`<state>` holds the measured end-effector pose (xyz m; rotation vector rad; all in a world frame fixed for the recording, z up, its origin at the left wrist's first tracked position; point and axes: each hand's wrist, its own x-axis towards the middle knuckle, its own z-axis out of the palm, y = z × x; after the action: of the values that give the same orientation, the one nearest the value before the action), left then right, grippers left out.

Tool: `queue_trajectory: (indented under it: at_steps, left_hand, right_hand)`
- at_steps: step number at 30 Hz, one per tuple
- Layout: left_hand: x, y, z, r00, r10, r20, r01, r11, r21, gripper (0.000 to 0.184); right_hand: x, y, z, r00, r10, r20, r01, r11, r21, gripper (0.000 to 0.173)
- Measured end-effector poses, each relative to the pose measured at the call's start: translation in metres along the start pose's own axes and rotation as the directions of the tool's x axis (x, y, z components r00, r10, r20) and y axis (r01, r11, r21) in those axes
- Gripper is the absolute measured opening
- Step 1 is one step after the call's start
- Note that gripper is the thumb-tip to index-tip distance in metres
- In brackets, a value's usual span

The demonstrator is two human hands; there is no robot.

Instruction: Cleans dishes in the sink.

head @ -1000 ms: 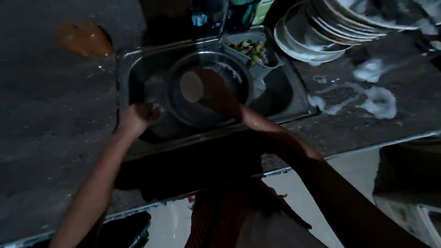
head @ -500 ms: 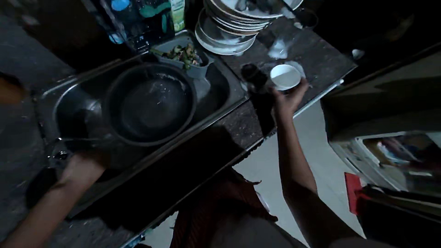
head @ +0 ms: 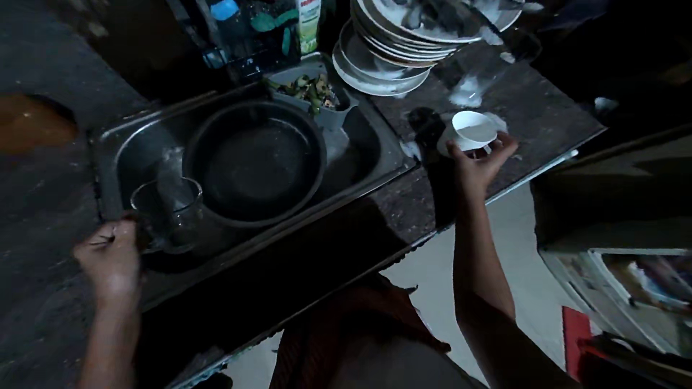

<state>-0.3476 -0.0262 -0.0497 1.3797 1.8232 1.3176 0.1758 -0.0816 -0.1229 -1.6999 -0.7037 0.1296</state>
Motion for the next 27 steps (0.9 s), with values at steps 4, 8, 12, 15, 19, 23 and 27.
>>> queue_trajectory:
  at_steps: [4, 8, 12, 15, 19, 23, 27]
  left_hand:
    - [-0.011, 0.002, 0.0, 0.995, -0.069, -0.076, 0.064, 0.996, -0.069, 0.033]
    - [-0.027, 0.005, -0.007, 0.954, -0.243, -0.174, 0.156, 0.902, -0.402, 0.043]
    - [-0.041, 0.006, -0.011, 0.915, -0.328, -0.235, 0.159, 0.828, -0.538, 0.045]
    - [-0.052, 0.011, -0.019, 0.906, -0.296, -0.303, 0.087, 0.83, -0.551, 0.047]
    - [-0.068, 0.028, -0.037, 0.897, -0.24, -0.371, -0.022, 0.815, -0.579, 0.051]
    - [-0.082, 0.045, -0.051, 0.862, -0.253, -0.439, -0.086, 0.781, -0.619, 0.056]
    - [-0.091, 0.044, -0.061, 0.856, -0.268, -0.443, -0.11, 0.741, -0.662, 0.059]
  right_hand:
    - [-0.011, -0.022, 0.007, 0.995, -0.065, 0.076, 0.063, 0.998, 0.026, 0.098]
    - [-0.042, -0.083, 0.054, 0.939, -0.109, 0.327, -0.051, 0.894, 0.445, 0.073]
    - [-0.079, -0.143, 0.11, 0.562, 0.095, 0.822, -0.77, 0.423, 0.478, 0.032]
    - [-0.095, -0.158, 0.157, 0.371, 0.125, 0.92, -0.797, 0.552, 0.245, 0.04]
    - [-0.11, -0.131, 0.231, 0.245, 0.2, 0.949, -0.366, 0.925, -0.1, 0.061]
    - [-0.137, -0.099, 0.279, 0.146, 0.371, 0.917, -0.233, 0.914, -0.332, 0.06]
    - [-0.159, -0.107, 0.305, 0.041, 0.372, 0.927, -0.001, 0.928, -0.372, 0.058]
